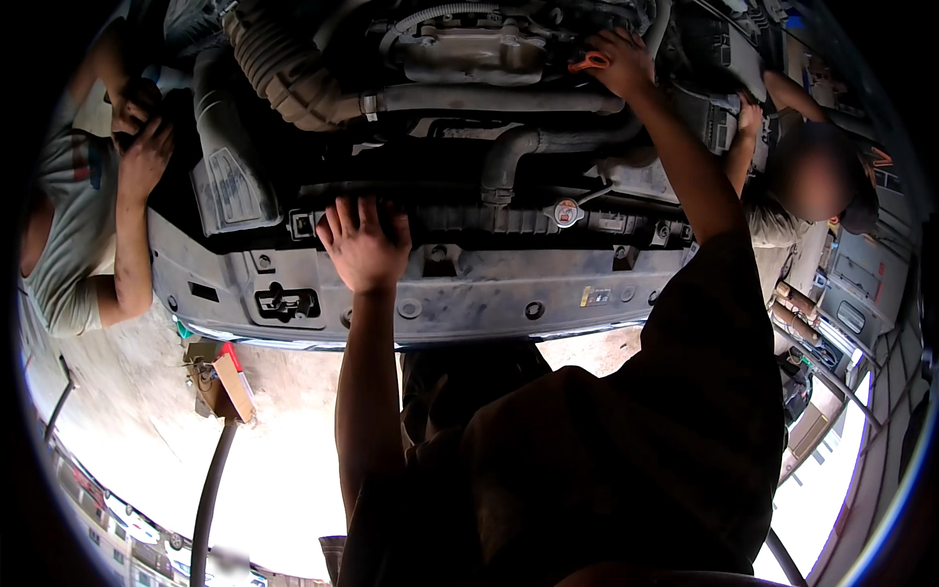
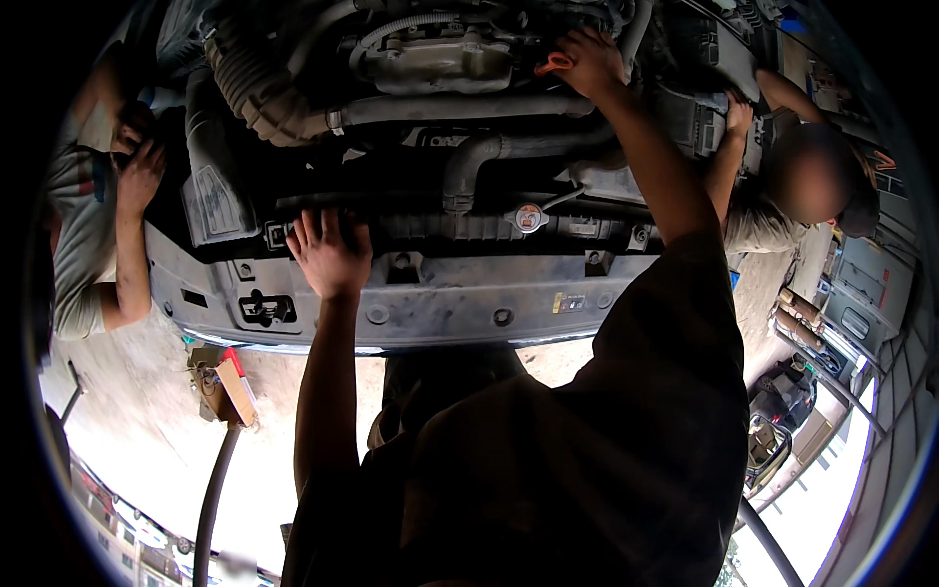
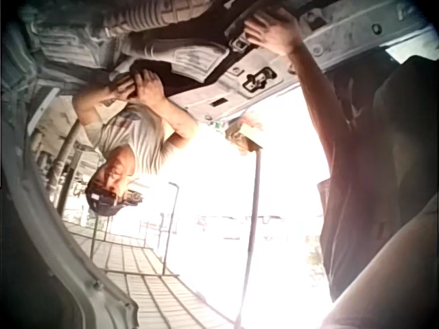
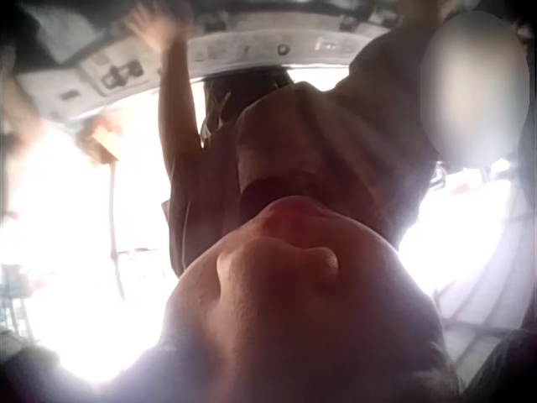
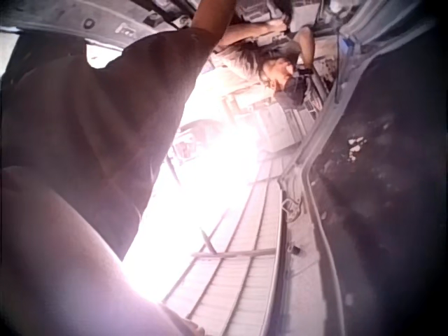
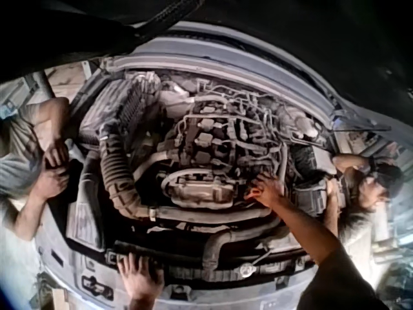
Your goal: The person works under the open hood of a car, using a ratchet to loosen and remove bolts from engine components. He removes a cylindrical part and later handles two cylindrical filters, comparing them side by side.
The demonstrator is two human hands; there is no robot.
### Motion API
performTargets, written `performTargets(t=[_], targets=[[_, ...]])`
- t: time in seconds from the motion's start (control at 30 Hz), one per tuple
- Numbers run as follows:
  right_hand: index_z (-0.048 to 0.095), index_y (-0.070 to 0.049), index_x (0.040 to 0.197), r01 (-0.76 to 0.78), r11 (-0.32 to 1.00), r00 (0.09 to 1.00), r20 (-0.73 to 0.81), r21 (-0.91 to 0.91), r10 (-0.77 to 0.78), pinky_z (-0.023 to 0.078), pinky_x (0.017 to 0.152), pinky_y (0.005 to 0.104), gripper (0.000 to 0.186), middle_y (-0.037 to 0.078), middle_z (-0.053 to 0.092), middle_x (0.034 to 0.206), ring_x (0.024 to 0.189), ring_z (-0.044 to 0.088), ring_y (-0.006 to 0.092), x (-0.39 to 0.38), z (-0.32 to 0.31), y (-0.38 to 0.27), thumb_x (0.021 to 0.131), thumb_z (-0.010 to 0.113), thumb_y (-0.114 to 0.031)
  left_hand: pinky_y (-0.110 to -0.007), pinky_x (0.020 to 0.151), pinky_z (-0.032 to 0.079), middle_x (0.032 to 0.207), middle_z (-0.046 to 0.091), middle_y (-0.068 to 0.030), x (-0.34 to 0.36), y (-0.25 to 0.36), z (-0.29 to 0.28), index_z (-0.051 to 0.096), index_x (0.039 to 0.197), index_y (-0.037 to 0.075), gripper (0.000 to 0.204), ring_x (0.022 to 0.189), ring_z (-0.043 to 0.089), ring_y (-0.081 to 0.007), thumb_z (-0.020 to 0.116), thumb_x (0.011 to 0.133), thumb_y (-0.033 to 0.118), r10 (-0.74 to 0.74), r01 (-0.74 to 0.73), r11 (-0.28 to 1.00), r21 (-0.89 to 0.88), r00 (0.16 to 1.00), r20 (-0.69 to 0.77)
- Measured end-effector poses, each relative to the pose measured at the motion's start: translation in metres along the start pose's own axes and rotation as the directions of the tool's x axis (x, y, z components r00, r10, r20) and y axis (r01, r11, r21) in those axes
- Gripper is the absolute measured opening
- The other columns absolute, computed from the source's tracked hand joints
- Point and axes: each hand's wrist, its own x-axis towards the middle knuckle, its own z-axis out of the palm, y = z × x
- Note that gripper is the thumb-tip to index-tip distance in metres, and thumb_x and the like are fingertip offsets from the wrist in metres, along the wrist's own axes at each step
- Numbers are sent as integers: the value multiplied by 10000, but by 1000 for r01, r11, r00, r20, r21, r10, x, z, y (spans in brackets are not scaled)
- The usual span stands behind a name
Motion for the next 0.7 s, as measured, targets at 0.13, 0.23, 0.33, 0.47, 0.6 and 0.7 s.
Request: performTargets(t=[0.13,0.23,0.33,0.47,0.6,0.7], targets=[[767,-255,1038,66,988,995,78,-141,-56,410,1087,392,350,-42,658,1148,1215,560,182,6,9,4,780,829,-483,-498,927,430,1125,614,-132,0,1,-2,637,1123,103,291,1041,585,-348,654,901,290,-6,6,1000,7,1000,-2],[730,-240,1144,161,987,975,156,3,-160,396,1113,446,303,-10,600,1346,1340,500,211,4,10,14,847,790,-235,-495,927,432,1120,612,-131,0,2,1,638,1121,104,292,1041,582,-347,653,902,297,-13,13,1000,16,1000,-3],[630,-241,1354,272,939,947,114,210,-300,393,1131,514,607,3,509,1520,1471,403,253,0,16,34,838,666,79,-493,935,433,1128,612,-138,-1,2,-1,639,1114,103,287,1048,581,-352,652,899,293,-11,11,1000,-2,1000,-6],[788,-241,1095,79,968,996,26,239,-88,439,1116,454,222,-40,679,1246,1176,589,232,-3,9,27,890,736,-173,-495,948,435,1147,613,-149,3,2,-1,641,1111,102,283,1062,581,-362,655,894,283,-18,18,1000,-2,1000,-14],[775,-243,994,23,995,999,-30,-102,-27,446,1067,423,384,-29,691,1124,1186,591,220,2,-3,-2,830,739,-588,-499,953,436,1192,613,-159,0,2,-1,644,1128,104,293,1075,583,-368,658,890,276,-17,17,1000,3,1000,-11],[763,-238,1009,61,967,975,222,-249,-4,436,1074,436,353,-18,695,1111,1183,593,230,15,-14,-11,867,733,-559,-500,960,436,1204,611,-161,-1,1,0,647,1129,105,297,1081,581,-370,658,893,286,-26,26,1000,-11,1000,0]])
